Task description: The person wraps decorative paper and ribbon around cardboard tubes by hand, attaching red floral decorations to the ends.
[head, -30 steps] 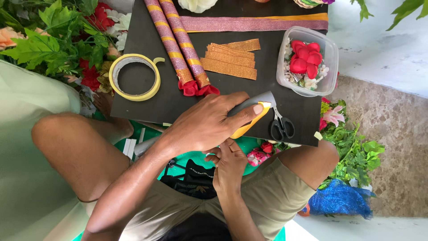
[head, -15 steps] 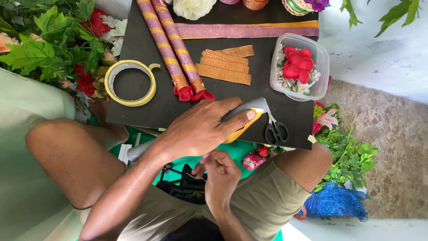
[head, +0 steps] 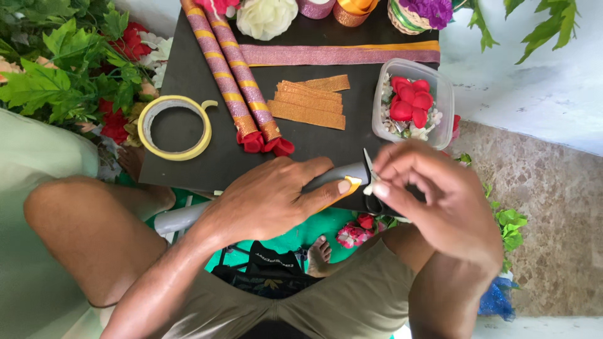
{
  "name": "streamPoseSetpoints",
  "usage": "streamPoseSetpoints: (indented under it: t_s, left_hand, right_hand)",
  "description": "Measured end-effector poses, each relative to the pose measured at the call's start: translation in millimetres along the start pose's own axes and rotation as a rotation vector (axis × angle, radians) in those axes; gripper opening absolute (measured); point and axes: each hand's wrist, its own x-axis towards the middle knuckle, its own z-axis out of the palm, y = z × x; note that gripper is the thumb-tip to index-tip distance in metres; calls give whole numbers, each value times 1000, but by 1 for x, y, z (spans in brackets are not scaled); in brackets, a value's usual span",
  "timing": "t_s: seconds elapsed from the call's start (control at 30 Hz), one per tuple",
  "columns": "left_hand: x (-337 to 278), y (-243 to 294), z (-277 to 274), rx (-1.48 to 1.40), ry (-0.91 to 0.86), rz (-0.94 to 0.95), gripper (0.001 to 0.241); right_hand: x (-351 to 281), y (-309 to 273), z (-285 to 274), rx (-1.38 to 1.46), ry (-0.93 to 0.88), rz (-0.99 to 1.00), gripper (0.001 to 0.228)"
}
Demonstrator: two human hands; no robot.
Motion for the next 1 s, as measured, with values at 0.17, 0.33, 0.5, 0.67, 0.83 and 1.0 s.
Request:
streamPoseSetpoints:
  t_s: [0.17, 0.33, 0.5, 0.67, 0.83, 1.0]
  left_hand:
    - [5, -2, 0, 11, -31, -14, 48]
    - [11, -7, 0, -1, -48, -46, 47]
    - [17, -10, 1, -7, -50, -60, 49]
    - [18, -11, 2, -15, -56, -64, 49]
    - [17, -12, 1, -23, -56, -72, 50]
    - [16, -13, 2, -28, -50, -61, 50]
  right_hand:
    - [38, 11, -8, 49, -195, 26, 3]
    - [48, 26, -4, 146, -265, 162, 2]
    - [49, 28, -3, 164, -257, 151, 3]
    - [47, 32, -2, 183, -244, 160, 4]
    - [48, 34, -1, 194, -246, 168, 4]
    - [49, 40, 0, 198, -256, 165, 5]
